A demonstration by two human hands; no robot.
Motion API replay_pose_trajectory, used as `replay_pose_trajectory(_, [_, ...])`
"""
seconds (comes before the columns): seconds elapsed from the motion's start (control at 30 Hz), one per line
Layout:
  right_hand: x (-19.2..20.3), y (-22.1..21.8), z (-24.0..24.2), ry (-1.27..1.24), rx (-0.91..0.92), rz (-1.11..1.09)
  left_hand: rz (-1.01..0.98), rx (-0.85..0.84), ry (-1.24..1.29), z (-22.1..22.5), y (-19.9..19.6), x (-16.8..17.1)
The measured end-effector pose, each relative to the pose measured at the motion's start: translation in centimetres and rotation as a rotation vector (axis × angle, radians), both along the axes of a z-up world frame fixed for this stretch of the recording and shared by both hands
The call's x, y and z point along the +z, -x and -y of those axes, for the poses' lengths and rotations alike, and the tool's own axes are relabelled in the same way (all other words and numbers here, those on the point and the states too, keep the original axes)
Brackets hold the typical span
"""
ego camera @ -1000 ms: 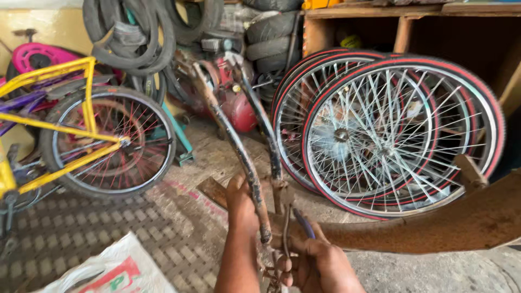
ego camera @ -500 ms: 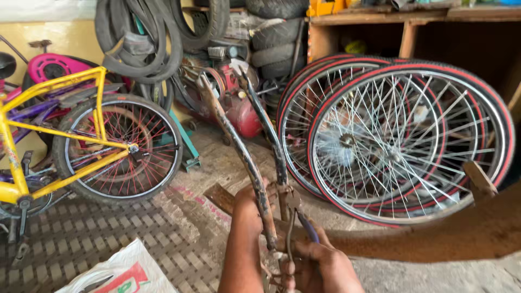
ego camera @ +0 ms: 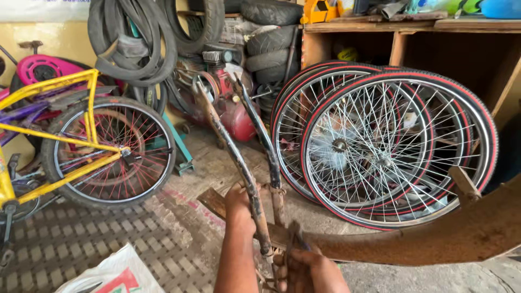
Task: The person removes a metal frame piece using pliers, then uses a screwdriver to adjust and re-seat a bicycle chain onto the sprocket and chain guard of a rusted bicycle frame.
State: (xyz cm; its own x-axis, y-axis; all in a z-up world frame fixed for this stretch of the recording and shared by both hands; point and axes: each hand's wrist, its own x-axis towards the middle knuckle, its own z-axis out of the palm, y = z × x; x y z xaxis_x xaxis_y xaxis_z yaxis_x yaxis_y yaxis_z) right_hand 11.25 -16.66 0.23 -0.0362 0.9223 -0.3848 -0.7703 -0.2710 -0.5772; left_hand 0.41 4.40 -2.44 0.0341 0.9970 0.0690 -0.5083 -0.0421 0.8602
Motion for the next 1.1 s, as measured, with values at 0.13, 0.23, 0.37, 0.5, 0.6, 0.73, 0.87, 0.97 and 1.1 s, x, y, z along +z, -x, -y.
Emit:
replay_pose_trajectory(0.13, [2.1,-0.1,1.2,-0.082,-0.059,0.063,0.067,-0.05,0.215,-0.1,0.2,0.1])
replay_pose_trajectory(0.23, [2.6,0.2,0.5,-0.076,-0.071,0.127,0.042,-0.062,0.079,-1.5,-0.2,0.9])
replay_pose_trajectory(0.37, [2.3,0.6,1.2,-0.061,-0.025,0.073,-0.058,0.017,0.111,-0.6,0.1,0.8])
replay_pose_trajectory(0.5, [3.0,-0.4,1.4,-0.2,-0.027,0.147,-0.058,-0.069,0.302,0.2,0.4,1.9])
replay_pose_trajectory(0.6, [3.2,-0.2,0.9,-0.126,0.023,-0.007,-0.226,-0.02,0.111,1.0,0.7,3.2])
replay_pose_trajectory(0.73, [3.1,0.1,1.7,-0.18,0.011,0.168,-0.123,-0.043,0.072,1.1,0.9,2.8])
replay_pose_trajectory(0.87, [4.1,0.5,1.6,-0.161,-0.015,0.117,-0.096,-0.1,0.158,1.2,0.8,3.7])
replay_pose_trajectory(0.97, [3.9,0.2,1.8,-0.22,-0.007,0.119,-0.036,-0.093,0.105,1.7,0.6,4.0])
replay_pose_trajectory(1.1, [3.0,0.7,1.4,-0.023,-0.08,0.21,-0.03,-0.025,-0.06,1.4,0.9,3.7])
